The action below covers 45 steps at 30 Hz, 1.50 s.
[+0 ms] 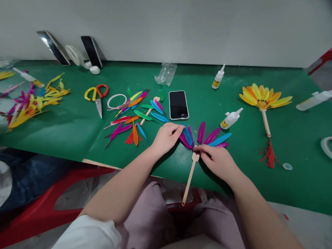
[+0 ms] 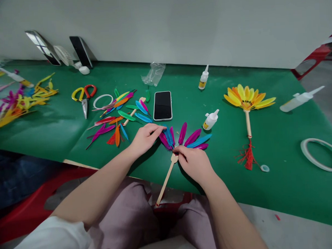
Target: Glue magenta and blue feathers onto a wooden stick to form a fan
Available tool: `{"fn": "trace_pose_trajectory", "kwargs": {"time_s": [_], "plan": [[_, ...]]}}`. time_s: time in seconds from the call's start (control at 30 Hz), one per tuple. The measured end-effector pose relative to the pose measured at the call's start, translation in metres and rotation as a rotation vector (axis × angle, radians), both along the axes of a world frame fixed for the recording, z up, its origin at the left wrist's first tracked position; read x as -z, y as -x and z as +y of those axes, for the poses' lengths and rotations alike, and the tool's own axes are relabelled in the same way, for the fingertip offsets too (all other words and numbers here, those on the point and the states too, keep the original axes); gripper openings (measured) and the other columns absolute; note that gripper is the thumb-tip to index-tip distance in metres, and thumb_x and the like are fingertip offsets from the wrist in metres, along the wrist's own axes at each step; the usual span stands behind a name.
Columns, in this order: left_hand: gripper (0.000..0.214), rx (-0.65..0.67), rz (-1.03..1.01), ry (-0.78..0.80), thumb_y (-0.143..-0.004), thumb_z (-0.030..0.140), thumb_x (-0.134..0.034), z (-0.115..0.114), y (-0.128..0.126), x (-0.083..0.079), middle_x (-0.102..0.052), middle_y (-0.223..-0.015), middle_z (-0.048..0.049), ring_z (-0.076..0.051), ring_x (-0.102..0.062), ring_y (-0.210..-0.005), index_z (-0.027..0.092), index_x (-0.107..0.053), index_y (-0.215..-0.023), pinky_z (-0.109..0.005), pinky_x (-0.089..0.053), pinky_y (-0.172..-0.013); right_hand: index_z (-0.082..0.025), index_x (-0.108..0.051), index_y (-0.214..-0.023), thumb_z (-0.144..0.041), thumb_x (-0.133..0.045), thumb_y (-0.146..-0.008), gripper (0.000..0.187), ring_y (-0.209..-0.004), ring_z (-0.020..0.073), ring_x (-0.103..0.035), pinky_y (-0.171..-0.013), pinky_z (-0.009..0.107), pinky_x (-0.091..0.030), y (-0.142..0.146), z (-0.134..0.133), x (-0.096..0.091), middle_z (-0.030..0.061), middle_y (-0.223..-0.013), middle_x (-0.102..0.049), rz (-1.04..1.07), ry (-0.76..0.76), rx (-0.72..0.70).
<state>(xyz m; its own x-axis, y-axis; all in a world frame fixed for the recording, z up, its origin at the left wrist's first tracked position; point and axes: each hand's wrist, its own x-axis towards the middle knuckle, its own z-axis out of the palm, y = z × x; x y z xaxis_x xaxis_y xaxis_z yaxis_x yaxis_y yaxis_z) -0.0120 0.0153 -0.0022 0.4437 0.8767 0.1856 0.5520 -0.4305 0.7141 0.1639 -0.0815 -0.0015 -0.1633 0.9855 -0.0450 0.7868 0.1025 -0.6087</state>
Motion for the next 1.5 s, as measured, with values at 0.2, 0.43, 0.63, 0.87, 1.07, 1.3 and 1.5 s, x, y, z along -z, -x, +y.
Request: {"fn": "trace_pose_trajectory", "kwargs": {"time_s": [0.2,0.43,0.63,0.87,1.07,1.3,1.5], "plan": [[0.029,0.0,-0.01,0.001,-0.085,0.031,-0.041,0.0,0.0,0.0,-0.068,-0.09,-0.0007,-0.014,-0.059,-0.089,0.019,-0.067,-0.089,-0.027,-0.043,-0.084,-0.024,-0.062,-0.092,-0.021,-0.04,-0.081,0.024,-0.06,0.011,-0.061,-0.056,0.022,-0.042,-0.002,-0.002,0.0,-0.0029,-0.079,-0.069,0.051,-0.069,0.05],[0.027,-0.004,-0.021,0.004,-0.085,0.03,-0.042,0.0,0.0,0.001,-0.068,-0.09,-0.0007,-0.014,-0.059,-0.089,0.019,-0.067,-0.089,-0.027,-0.043,-0.085,-0.024,-0.064,-0.079,-0.018,-0.043,-0.078,0.022,-0.063,0.0123,-0.061,-0.056,0.022,-0.041,-0.005,-0.001,-0.002,-0.004,-0.077,-0.069,-0.006,-0.058,0.047],[0.027,-0.006,-0.017,0.005,-0.085,0.029,-0.042,0.0,-0.001,-0.001,-0.068,-0.091,-0.0007,-0.014,-0.059,-0.089,0.019,-0.066,-0.089,-0.027,-0.043,-0.085,-0.025,-0.064,-0.08,-0.018,-0.042,-0.078,0.023,-0.068,0.0136,-0.063,-0.062,0.023,-0.043,-0.005,0.0,0.0,-0.0035,-0.078,-0.069,-0.026,-0.037,0.048],[0.027,0.0,-0.027,0.001,-0.085,0.03,-0.041,0.0,0.0,0.001,-0.067,-0.091,-0.0004,-0.014,-0.058,-0.09,0.02,-0.066,-0.09,-0.028,-0.043,-0.086,-0.026,-0.064,-0.083,-0.019,-0.042,-0.079,0.024,-0.071,0.0132,-0.063,-0.064,0.024,-0.044,-0.006,0.0,0.004,-0.0043,-0.081,-0.069,0.019,-0.055,0.06],[0.028,0.007,-0.034,-0.003,-0.085,0.03,-0.041,0.0,0.001,0.001,-0.067,-0.091,-0.001,-0.014,-0.058,-0.09,0.019,-0.066,-0.09,-0.027,-0.043,-0.086,-0.025,-0.064,-0.081,-0.017,-0.042,-0.077,0.024,-0.065,0.0109,-0.061,-0.059,0.021,-0.042,-0.008,-0.002,-0.001,-0.0049,-0.078,-0.069,0.048,-0.063,0.09],[0.027,-0.018,-0.019,0.017,-0.085,0.03,-0.041,-0.001,0.001,-0.003,-0.067,-0.093,0.0002,-0.014,-0.058,-0.091,0.021,-0.066,-0.092,-0.027,-0.043,-0.086,-0.024,-0.061,-0.084,-0.027,-0.047,-0.078,0.016,-0.043,0.009,-0.048,-0.047,0.021,-0.034,-0.014,-0.004,-0.004,-0.006,-0.051,-0.055,0.028,-0.093,0.17],[0.028,-0.07,-0.03,0.003,-0.085,0.03,-0.041,0.001,0.004,-0.002,-0.067,-0.094,-0.0004,-0.015,-0.058,-0.091,0.02,-0.064,-0.096,-0.027,-0.043,-0.085,-0.02,-0.053,-0.068,-0.041,-0.056,-0.072,0.022,-0.047,0.0092,-0.049,-0.05,0.022,-0.038,-0.018,-0.001,-0.007,-0.0043,-0.054,-0.055,0.204,-0.18,0.459]]}}
